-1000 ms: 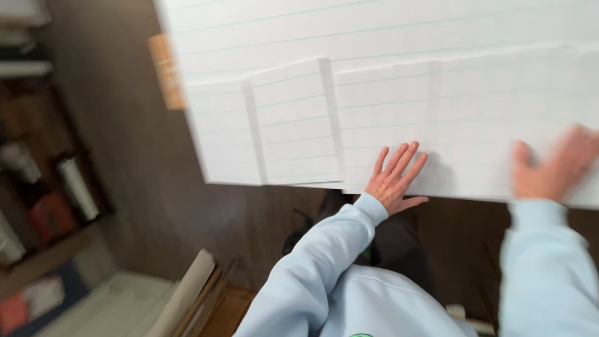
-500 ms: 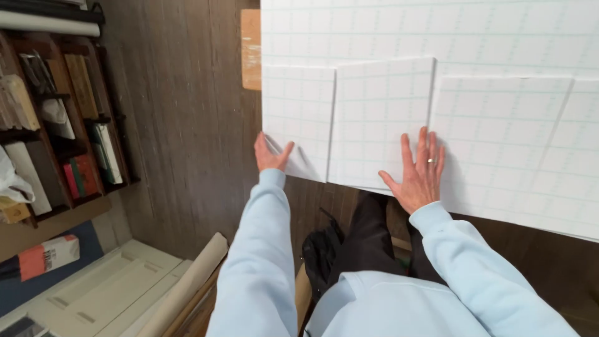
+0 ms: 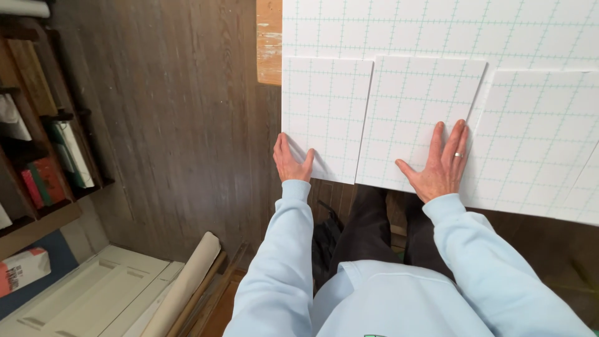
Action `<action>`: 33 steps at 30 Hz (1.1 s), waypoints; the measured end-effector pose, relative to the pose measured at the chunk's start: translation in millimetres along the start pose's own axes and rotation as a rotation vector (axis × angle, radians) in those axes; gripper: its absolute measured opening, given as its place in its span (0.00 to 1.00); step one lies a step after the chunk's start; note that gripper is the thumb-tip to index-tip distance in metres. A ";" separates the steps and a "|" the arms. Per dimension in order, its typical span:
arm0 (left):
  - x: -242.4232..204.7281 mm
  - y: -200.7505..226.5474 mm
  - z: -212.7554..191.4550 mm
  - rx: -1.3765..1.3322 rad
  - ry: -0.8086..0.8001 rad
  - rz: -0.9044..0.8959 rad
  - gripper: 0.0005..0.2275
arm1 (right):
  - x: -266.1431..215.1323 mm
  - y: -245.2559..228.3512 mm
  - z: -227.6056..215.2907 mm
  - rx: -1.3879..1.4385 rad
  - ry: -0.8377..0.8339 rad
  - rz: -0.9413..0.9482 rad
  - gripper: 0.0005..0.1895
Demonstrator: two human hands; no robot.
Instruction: Gathering and organizing small foam board pieces on a larger board and then stacking them.
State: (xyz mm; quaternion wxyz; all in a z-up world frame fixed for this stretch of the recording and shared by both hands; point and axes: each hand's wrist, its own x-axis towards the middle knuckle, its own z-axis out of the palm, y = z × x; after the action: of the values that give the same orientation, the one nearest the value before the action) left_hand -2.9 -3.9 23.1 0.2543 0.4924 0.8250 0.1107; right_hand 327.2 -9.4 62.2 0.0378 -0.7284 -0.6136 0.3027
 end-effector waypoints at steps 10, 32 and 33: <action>11.1 -2.6 -8.6 0.022 -0.103 -0.069 0.42 | -4.3 -7.7 0.6 0.034 -0.023 0.063 0.65; -16.4 -27.8 -24.7 0.251 -0.248 0.370 0.63 | 99.0 8.8 -23.2 -0.072 -0.005 -0.140 0.69; -14.6 -25.4 -25.5 0.274 -0.266 0.348 0.62 | 99.3 11.7 -21.8 -0.081 -0.015 -0.139 0.70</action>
State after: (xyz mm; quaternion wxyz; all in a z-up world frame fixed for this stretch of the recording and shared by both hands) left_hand -29.9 -27.3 38.2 0.2684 0.6669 0.6946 -0.0258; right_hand 354.4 85.6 35.8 0.0246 -0.6826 -0.6747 0.2797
